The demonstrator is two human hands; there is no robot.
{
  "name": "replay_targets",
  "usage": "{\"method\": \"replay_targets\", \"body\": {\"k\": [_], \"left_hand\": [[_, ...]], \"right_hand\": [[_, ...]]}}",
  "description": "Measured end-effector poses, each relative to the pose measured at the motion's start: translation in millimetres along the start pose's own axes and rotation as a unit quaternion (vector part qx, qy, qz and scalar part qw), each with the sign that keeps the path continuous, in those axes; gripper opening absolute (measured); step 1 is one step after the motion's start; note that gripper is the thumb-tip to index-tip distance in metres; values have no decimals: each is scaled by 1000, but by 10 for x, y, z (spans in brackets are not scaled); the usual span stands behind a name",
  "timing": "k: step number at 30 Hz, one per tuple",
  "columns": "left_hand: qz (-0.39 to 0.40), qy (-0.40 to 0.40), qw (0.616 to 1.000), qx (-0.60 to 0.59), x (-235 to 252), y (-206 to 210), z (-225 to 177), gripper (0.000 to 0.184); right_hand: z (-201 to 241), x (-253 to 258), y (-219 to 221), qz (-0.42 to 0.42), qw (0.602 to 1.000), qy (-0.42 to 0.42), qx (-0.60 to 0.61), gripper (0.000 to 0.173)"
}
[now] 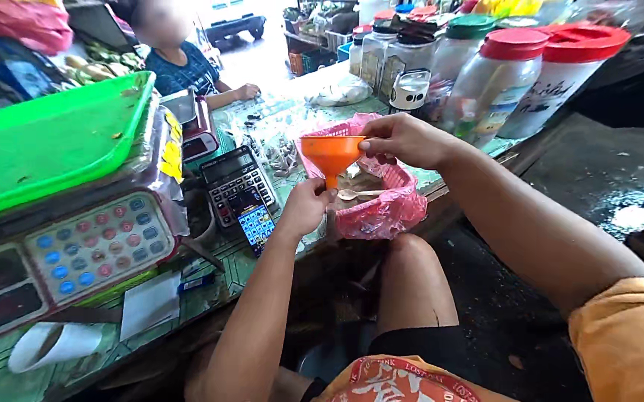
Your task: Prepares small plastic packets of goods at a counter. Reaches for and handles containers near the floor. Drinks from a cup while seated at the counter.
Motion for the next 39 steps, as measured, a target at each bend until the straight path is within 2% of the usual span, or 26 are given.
{"method": "replay_targets", "body": {"k": [4, 10, 14, 16, 21, 25, 28, 30, 32, 33, 35, 37, 39], "left_hand": [[19, -28, 999, -24, 132, 31, 71, 17], [22, -76, 996, 47, 438, 55, 216, 17], [-20, -84, 991, 106, 399, 59, 247, 12], [-41, -80, 990, 107, 310, 41, 236, 11], [-116, -23, 992, 49, -45, 45, 169, 7], [-157, 81, 984, 28, -452, 90, 58, 8], [-150, 117, 981, -24, -628, 124, 120, 8], [-143, 128, 980, -46, -734, 101, 118, 6], [-142, 110, 984, -14, -816, 90, 93, 3], [-135, 104, 985, -2, -873, 108, 72, 3], [-124, 109, 986, 13, -1007, 161, 23, 9], [-135, 113, 984, 27, -1176, 293, 59, 11], [-158, 125, 979, 30, -1337, 412, 159, 10]], "right_hand": [[-251, 169, 12, 11, 998, 41, 42, 19], [-630, 310, -35, -15, 990, 80, 115, 20], [-774, 319, -137, -60, 986, 118, 104, 20], [-824, 351, -151, -70, 988, 131, 47, 22], [-1027, 414, 31, -38, 978, 156, -132, 29], [-1031, 370, 105, -40, 965, 154, -207, 30], [-759, 164, 117, -78, 952, 111, -275, 34], [-431, -115, 202, -99, 965, 41, -238, 27], [-183, -514, 420, -70, 985, -4, -157, 20], [-175, -729, 605, -28, 993, -1, -117, 21], [-345, -1009, 1073, 82, 994, 40, -64, 36], [-574, -1212, 1599, 149, 984, 93, -22, 50], [-814, -1357, 2054, 178, 972, 136, 77, 46]]}}
Point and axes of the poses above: each hand's wrist, its own x-axis towards the middle knuckle, its own y-axis out of the palm, z = x × y, the point moved 3 cm from there along x, towards the middle knuckle
